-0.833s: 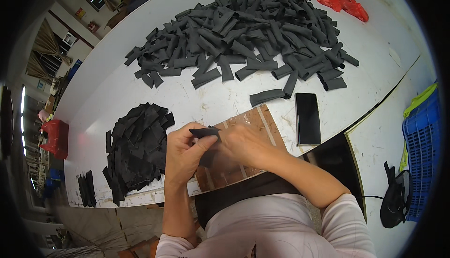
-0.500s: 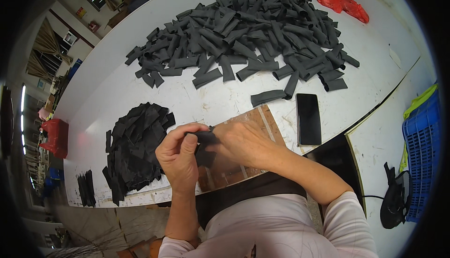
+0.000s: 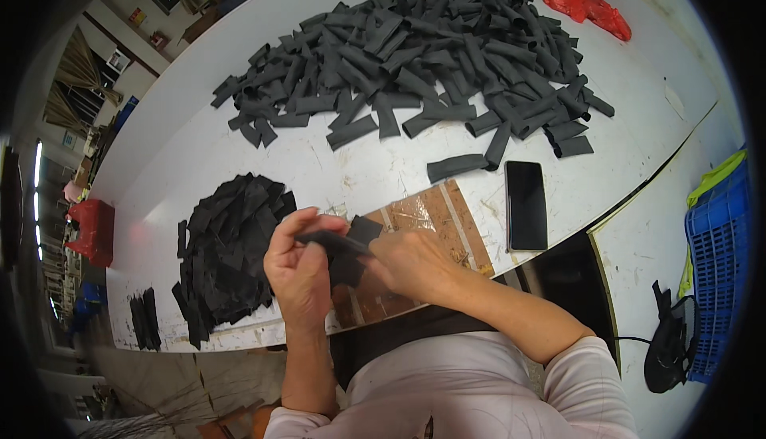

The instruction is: The recorder is applying adhesive to rectangular foam pieces and organizing them on the assembly table.

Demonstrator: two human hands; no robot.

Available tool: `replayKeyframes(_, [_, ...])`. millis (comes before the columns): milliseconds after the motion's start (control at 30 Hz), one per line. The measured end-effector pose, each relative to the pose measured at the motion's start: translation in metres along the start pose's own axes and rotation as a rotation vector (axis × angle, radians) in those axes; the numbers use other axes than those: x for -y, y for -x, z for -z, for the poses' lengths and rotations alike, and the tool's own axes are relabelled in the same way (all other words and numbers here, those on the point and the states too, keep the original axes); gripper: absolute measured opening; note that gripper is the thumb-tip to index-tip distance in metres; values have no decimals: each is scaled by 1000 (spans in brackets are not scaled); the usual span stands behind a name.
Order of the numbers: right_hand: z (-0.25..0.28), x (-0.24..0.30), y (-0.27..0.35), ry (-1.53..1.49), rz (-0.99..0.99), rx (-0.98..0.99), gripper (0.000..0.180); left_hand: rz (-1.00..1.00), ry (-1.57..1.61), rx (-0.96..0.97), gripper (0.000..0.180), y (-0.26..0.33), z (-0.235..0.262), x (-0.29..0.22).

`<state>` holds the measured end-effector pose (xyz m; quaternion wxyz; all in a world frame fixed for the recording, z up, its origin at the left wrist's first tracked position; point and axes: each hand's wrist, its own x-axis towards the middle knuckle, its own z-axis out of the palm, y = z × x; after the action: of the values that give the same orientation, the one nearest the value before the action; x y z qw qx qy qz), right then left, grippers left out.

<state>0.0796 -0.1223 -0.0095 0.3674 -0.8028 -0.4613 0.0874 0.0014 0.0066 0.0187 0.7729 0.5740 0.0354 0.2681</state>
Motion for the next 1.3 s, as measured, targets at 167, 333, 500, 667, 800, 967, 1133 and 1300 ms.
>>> replayKeyframes(167, [33, 8, 10, -40, -142, 148, 29, 37, -294, 147, 13, 4, 11, 10])
replayKeyframes(333, [25, 13, -4, -6, 72, -50, 15, 56, -781, 88, 9, 21, 28, 35])
replayKeyframes(500, [78, 36, -51, -212, 263, 80, 22, -144, -1207, -157, 19, 36, 45, 63])
replayKeyframes(667, [97, -1, -95, 39, 69, -581, 33, -27, -1425, -91, 14, 33, 55, 84])
replayKeyframes(800, [42, 30, -9, -150, -14, -216, 17, -85, -1102, -274, 4, 42, 69, 74])
replayKeyframes(967, [-32, 26, 34, -389, -270, -185, 17, 126, -516, -319, 7, 66, 44, 45])
replayKeyframes(1133, [-47, 19, 31, -1294, -599, -120, 12, 285, -229, -323, 9, 120, 29, 47])
replayKeyframes(1300, [-24, 13, 32, -911, -396, 140, 9, 296, 92, -369, 19, 106, 30, 39])
